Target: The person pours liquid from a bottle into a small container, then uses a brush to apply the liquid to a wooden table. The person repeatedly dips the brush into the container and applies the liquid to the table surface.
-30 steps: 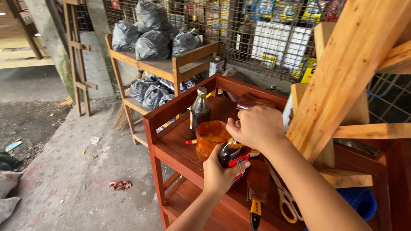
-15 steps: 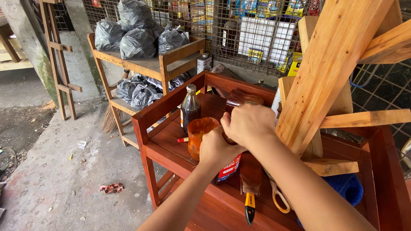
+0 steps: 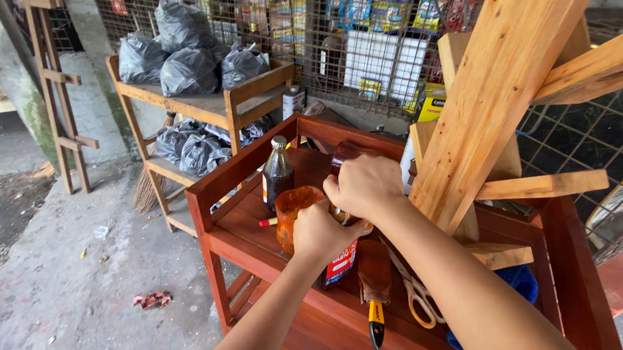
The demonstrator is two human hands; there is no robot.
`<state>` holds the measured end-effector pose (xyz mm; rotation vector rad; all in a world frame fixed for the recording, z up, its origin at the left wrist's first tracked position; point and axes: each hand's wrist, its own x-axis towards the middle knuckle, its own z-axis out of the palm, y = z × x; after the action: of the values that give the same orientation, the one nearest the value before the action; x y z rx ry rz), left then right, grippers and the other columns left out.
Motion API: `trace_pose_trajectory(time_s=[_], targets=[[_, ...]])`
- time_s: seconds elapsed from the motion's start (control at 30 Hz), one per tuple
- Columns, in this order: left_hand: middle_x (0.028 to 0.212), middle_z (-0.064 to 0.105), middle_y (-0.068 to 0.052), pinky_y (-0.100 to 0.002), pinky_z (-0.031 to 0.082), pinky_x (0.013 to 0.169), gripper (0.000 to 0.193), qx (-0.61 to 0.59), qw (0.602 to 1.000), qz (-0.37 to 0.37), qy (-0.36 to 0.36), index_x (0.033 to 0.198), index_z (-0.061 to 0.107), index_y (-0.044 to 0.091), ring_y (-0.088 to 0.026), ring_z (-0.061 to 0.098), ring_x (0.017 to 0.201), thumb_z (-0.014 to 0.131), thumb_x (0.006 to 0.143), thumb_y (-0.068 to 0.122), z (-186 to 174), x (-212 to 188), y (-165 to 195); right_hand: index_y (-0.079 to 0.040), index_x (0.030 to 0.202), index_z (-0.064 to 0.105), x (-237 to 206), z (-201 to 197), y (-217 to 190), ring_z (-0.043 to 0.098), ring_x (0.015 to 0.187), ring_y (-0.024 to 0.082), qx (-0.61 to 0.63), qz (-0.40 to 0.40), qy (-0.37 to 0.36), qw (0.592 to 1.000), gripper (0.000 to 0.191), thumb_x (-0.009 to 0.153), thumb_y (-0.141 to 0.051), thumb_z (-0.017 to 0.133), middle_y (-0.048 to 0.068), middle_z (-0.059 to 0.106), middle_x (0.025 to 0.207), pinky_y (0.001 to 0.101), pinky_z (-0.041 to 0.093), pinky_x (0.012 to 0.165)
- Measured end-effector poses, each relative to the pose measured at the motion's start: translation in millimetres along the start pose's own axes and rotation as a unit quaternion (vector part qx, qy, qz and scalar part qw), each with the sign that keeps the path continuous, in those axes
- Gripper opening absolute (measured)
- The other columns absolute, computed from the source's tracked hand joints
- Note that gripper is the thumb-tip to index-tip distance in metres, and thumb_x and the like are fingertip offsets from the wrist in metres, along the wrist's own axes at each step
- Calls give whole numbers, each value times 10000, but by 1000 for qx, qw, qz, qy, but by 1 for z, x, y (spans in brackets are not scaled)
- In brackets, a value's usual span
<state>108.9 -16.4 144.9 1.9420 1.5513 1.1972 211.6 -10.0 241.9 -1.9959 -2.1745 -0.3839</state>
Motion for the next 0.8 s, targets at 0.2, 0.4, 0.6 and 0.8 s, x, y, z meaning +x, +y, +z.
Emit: trace_pose_trajectory(time_s=[0.2, 0.4, 0.6, 0.8], targets=[[746, 750, -141, -393, 600, 681, 567, 4, 998, 55, -44, 898, 706, 6, -287, 741, 672, 894, 629, 468, -1, -4, -3, -93, 489, 670, 0, 15, 22, 624, 460, 320, 7, -115, 59, 992, 546, 897, -430, 537, 132, 618, 493, 470, 487, 468], [693, 729, -135, -387, 589, 648, 564, 3, 992, 123, -36, 844, 704, -6, -287, 727, 631, 903, 630, 477, 1, -1, -11, -107, 433, 623, 7, 30, 34, 568, 404, 342, 42, -219, 147, 964, 489, 834, -386, 603, 128, 550, 428, 476, 442, 428], [682, 716, -137, -393, 578, 607, 540, -39, 983, 175, -43, 823, 700, -9, -296, 714, 613, 913, 615, 443, -3, 2, -24, -103, 419, 614, 13, 33, 39, 571, 407, 346, 49, -293, 179, 938, 466, 810, -356, 637, 128, 549, 418, 476, 454, 429], [722, 740, -126, -376, 598, 645, 495, -45, 980, 180, -69, 811, 714, 23, -276, 741, 652, 885, 645, 458, -11, 4, -15, -98, 469, 651, 0, 24, 30, 609, 446, 336, 2, -226, 170, 959, 527, 878, -424, 585, 133, 589, 463, 467, 469, 443]])
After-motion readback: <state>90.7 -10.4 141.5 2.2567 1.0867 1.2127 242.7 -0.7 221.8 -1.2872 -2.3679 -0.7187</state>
